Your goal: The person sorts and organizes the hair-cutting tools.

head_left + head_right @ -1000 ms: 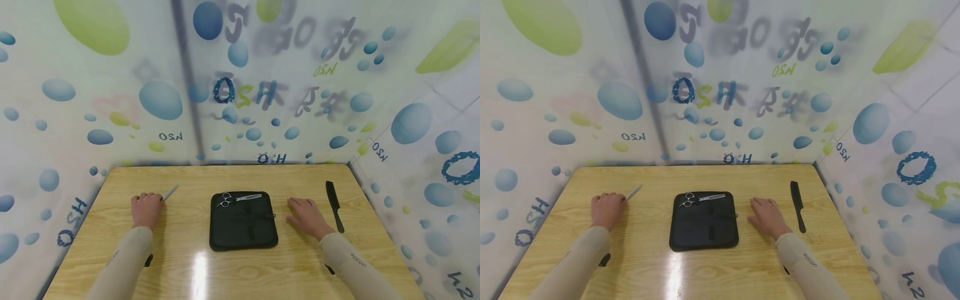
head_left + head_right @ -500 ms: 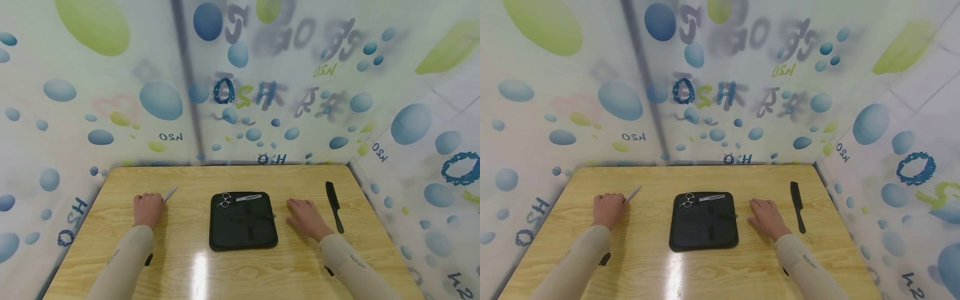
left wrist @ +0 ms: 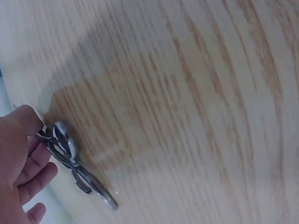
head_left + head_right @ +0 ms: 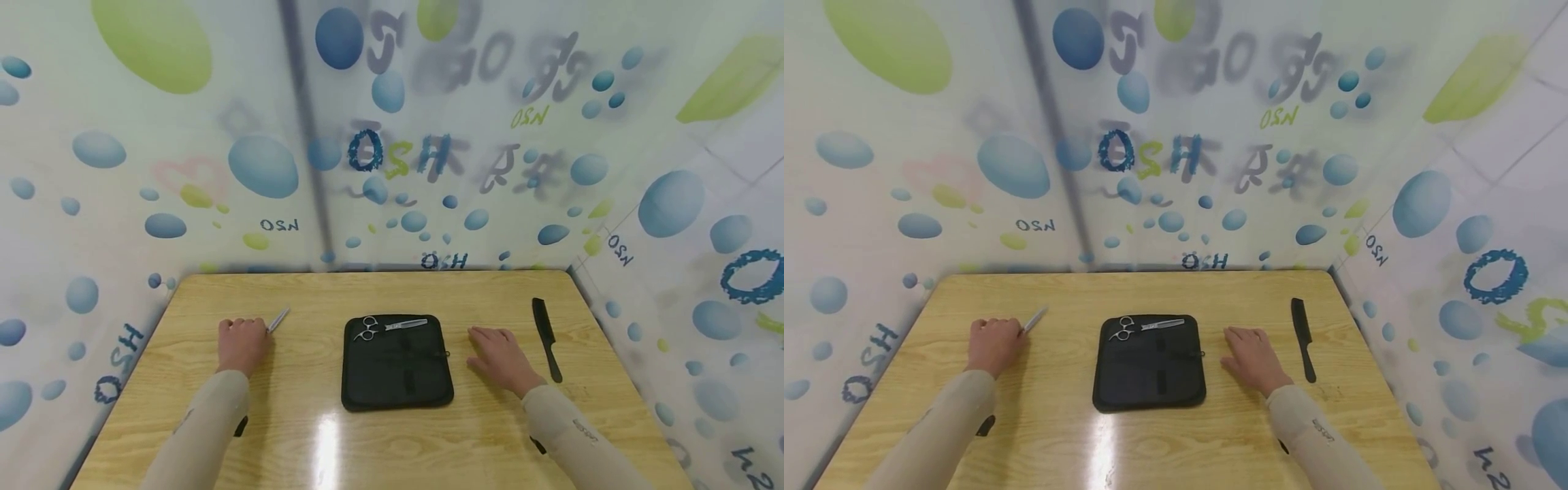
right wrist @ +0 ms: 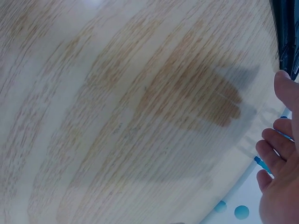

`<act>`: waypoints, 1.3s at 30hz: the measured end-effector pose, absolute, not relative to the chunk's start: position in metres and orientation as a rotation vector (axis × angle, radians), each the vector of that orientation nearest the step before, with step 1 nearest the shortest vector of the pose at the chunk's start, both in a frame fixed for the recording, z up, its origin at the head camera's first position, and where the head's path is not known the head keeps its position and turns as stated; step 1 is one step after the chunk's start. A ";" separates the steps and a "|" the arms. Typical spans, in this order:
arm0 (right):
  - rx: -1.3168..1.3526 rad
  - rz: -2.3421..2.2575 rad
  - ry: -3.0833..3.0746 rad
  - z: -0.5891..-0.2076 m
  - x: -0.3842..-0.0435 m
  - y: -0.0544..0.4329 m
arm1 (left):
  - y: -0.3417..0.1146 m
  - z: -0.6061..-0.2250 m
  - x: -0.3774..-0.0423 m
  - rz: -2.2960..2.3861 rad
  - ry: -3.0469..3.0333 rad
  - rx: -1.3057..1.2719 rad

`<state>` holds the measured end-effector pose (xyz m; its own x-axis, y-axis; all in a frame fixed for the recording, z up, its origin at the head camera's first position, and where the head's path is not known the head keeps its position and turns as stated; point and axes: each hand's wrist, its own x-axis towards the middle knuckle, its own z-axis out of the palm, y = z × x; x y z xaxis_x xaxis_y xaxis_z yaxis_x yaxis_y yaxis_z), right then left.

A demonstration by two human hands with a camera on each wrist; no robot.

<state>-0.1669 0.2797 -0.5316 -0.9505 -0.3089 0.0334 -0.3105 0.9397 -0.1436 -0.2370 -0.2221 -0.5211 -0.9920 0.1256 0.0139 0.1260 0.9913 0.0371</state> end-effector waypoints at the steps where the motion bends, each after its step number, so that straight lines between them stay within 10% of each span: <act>1: 0.496 0.228 -3.077 -0.532 -0.166 0.280 | -0.222 -0.521 -0.237 -0.067 -3.119 -0.198; 39: 0.534 0.268 -3.045 -0.528 -0.165 0.263 | -0.170 -0.476 -0.234 -0.469 -3.025 -0.274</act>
